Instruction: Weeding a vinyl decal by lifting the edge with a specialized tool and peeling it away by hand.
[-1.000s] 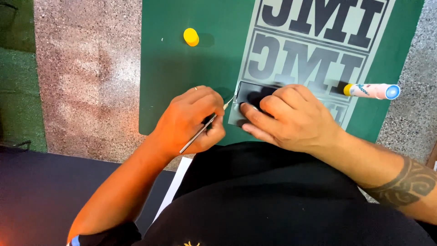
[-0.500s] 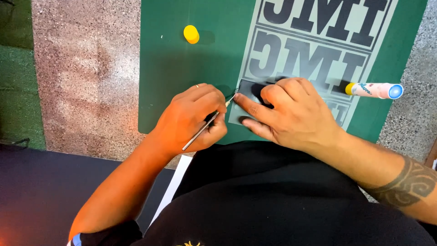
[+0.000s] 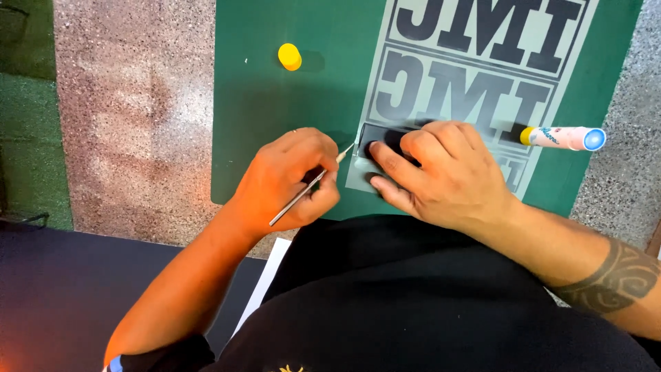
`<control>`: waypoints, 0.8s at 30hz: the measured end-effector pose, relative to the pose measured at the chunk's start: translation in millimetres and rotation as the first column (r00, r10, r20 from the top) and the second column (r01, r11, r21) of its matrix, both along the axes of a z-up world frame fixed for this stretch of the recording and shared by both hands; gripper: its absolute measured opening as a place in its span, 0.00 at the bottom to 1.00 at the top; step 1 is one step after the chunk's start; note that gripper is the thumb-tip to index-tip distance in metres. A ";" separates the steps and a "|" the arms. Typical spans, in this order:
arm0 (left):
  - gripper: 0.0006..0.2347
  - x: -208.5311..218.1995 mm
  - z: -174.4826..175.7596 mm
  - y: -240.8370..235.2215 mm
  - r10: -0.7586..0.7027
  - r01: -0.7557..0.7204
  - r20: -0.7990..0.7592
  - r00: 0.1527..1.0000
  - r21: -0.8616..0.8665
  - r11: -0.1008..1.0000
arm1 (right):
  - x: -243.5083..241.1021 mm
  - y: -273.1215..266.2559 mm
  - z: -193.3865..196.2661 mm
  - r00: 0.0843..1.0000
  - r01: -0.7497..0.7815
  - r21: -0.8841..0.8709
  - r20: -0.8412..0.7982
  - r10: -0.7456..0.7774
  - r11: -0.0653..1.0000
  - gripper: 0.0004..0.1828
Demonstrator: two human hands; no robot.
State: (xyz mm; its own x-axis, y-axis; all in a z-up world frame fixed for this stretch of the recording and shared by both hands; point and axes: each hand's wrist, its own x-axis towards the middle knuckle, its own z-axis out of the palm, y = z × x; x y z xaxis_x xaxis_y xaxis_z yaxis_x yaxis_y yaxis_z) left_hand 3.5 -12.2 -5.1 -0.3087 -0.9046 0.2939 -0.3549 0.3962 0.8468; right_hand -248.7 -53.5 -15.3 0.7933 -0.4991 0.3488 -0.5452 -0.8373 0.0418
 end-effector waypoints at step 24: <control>0.08 -1.7 -4.9 1.6 0.077 -0.078 -0.019 0.997 -0.094 0.992 | 3.9 -3.8 1.0 0.990 0.088 0.103 -0.118 -0.076 0.991 0.34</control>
